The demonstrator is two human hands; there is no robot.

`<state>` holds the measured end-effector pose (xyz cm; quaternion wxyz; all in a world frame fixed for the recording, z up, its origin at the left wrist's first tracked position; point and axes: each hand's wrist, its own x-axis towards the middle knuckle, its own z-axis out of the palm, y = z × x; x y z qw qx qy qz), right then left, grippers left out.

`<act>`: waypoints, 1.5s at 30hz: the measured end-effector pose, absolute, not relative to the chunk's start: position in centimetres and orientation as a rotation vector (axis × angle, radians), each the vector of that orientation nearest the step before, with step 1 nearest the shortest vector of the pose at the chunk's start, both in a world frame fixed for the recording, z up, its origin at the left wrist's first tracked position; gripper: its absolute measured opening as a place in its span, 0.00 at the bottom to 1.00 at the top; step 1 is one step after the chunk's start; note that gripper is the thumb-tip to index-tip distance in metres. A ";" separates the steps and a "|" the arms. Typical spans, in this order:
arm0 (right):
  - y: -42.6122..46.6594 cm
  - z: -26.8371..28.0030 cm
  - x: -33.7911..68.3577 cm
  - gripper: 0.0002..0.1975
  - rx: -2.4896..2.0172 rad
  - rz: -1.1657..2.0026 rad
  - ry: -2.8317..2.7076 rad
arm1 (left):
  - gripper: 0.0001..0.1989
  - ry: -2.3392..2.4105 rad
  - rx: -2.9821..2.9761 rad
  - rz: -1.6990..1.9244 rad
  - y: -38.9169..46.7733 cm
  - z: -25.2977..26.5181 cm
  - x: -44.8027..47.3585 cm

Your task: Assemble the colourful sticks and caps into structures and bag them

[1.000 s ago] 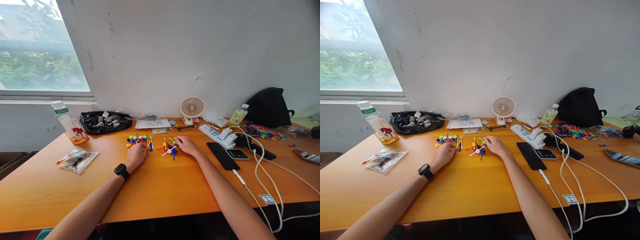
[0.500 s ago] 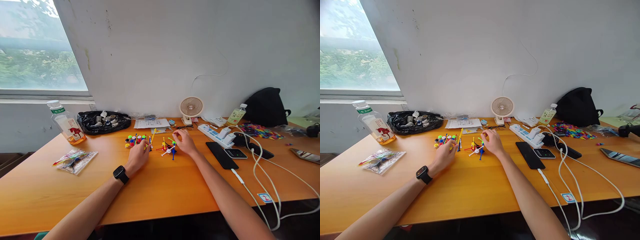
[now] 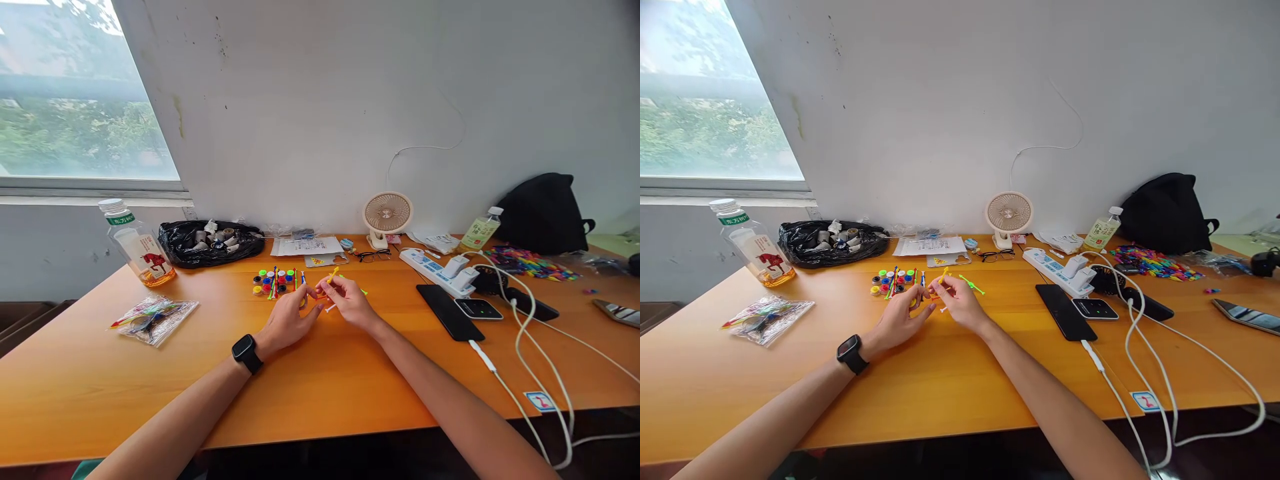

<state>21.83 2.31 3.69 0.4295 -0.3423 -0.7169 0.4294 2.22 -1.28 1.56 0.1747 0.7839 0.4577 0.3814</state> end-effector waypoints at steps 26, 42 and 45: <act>0.9 4.2 22.4 0.04 -0.862 0.607 -2.205 | 0.15 0.905 1.775 1.436 0.1 0.7 2.0; 0.7 4.8 22.5 0.04 -0.766 0.514 -2.234 | 0.11 0.981 2.106 1.484 -0.1 1.2 1.8; 0.8 4.8 22.5 0.04 -0.754 0.446 -2.258 | 0.11 0.975 2.169 1.467 -0.1 1.3 1.7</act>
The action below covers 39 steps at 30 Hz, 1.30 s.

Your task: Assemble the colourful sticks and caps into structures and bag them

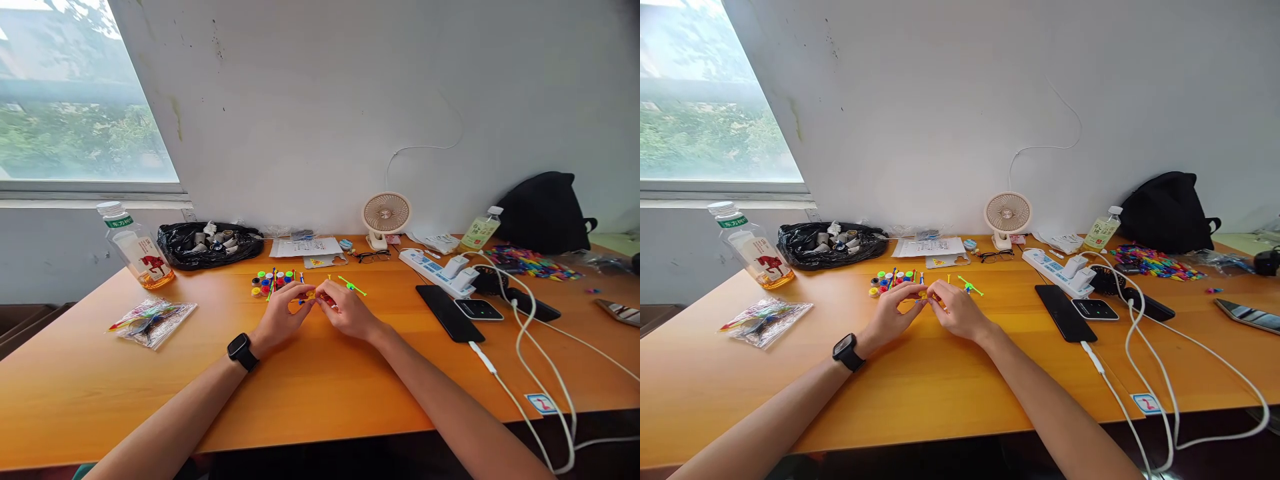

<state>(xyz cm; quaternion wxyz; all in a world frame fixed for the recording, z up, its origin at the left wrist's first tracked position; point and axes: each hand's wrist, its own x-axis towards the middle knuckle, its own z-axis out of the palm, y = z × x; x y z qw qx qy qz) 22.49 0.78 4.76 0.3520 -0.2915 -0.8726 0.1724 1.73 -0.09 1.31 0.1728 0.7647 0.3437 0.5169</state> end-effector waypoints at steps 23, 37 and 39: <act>1.0 4.8 22.4 0.09 -0.765 0.520 -2.084 | 0.19 0.861 1.607 1.318 -0.5 2.5 1.7; 1.0 4.8 23.4 0.24 -0.803 0.447 -2.057 | 0.17 0.860 1.297 1.277 -0.3 3.5 1.4; 1.4 4.6 23.6 0.23 -0.812 0.483 -2.110 | 0.16 0.864 1.278 1.310 0.0 3.3 1.3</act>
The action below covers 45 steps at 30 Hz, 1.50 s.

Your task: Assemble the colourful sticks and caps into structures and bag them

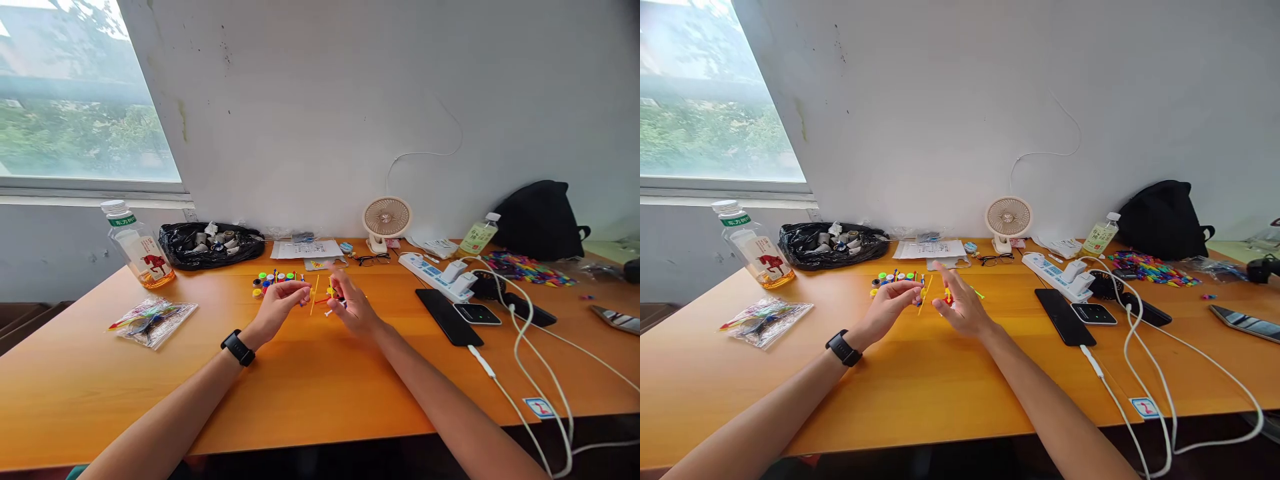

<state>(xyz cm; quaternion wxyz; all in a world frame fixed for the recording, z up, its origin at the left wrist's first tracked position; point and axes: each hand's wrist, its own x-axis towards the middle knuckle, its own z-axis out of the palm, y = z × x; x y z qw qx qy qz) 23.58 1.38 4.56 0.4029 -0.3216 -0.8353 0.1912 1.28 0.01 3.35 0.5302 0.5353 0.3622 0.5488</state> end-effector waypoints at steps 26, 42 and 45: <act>1.8 3.9 22.8 0.09 -0.895 0.684 -2.065 | 0.20 0.872 1.261 1.246 -0.2 3.1 1.5; 1.6 3.9 23.0 0.18 -0.886 0.411 -2.158 | 0.21 0.837 1.239 1.252 -0.1 2.9 1.5; 1.6 4.0 23.0 0.13 -0.885 0.429 -2.160 | 0.21 0.852 1.251 1.273 0.0 2.8 1.5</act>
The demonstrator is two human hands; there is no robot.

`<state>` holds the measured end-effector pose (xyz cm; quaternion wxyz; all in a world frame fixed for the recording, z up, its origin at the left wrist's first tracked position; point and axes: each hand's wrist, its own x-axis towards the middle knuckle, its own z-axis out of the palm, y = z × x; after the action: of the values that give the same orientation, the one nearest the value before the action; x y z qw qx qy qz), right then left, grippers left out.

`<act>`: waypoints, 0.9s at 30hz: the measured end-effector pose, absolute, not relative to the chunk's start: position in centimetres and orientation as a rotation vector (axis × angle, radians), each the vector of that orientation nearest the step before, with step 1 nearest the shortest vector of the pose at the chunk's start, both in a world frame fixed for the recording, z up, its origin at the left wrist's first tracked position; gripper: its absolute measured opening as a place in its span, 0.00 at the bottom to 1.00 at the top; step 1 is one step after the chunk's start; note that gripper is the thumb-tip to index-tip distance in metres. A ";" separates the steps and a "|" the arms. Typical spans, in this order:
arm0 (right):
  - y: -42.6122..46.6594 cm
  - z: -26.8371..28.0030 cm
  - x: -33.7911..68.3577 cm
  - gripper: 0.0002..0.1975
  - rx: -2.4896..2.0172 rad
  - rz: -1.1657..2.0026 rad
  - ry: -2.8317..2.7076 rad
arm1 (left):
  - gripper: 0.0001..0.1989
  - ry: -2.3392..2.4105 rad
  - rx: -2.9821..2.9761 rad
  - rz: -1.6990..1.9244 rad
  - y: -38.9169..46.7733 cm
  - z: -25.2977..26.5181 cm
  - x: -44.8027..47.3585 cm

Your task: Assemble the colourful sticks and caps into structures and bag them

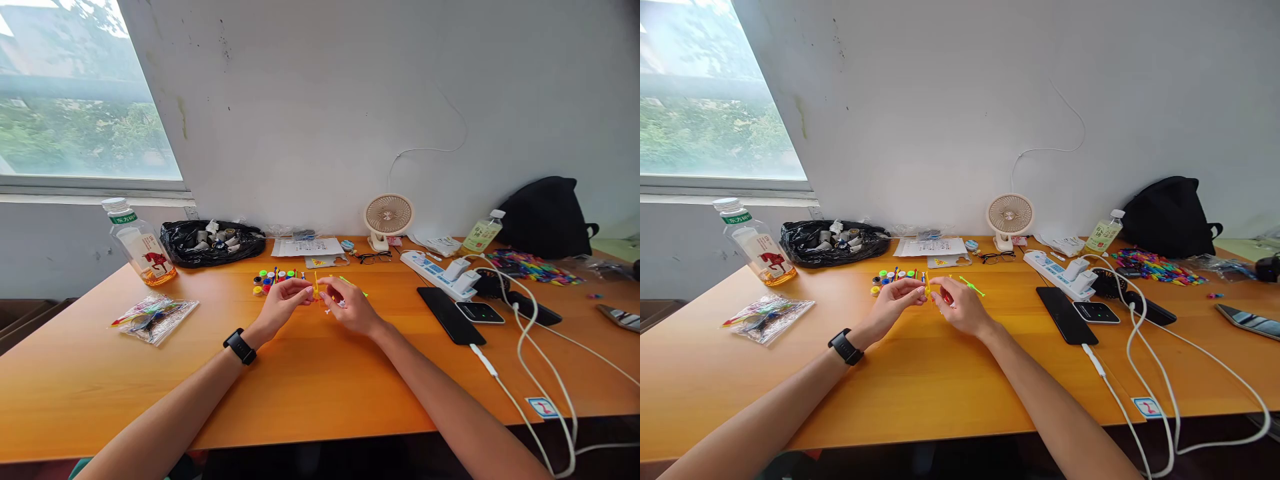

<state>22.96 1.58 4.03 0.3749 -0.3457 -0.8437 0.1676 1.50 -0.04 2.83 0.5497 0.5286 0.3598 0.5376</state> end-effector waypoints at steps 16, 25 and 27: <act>4.9 3.8 25.9 0.07 -1.122 0.072 -1.959 | 0.08 1.608 2.114 1.555 2.9 2.7 -3.0; 7.4 3.8 30.4 0.07 -1.530 -0.149 -1.814 | 0.12 1.732 2.453 1.062 3.1 1.6 -3.5; 7.7 3.8 31.3 0.07 -1.738 -0.042 -1.937 | 0.11 1.756 2.464 1.039 2.9 1.7 -3.4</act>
<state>31.30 7.68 3.84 0.2663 -0.6436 -0.7173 -0.0155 -3.43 2.94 1.65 -0.0290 0.7699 0.5487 0.3245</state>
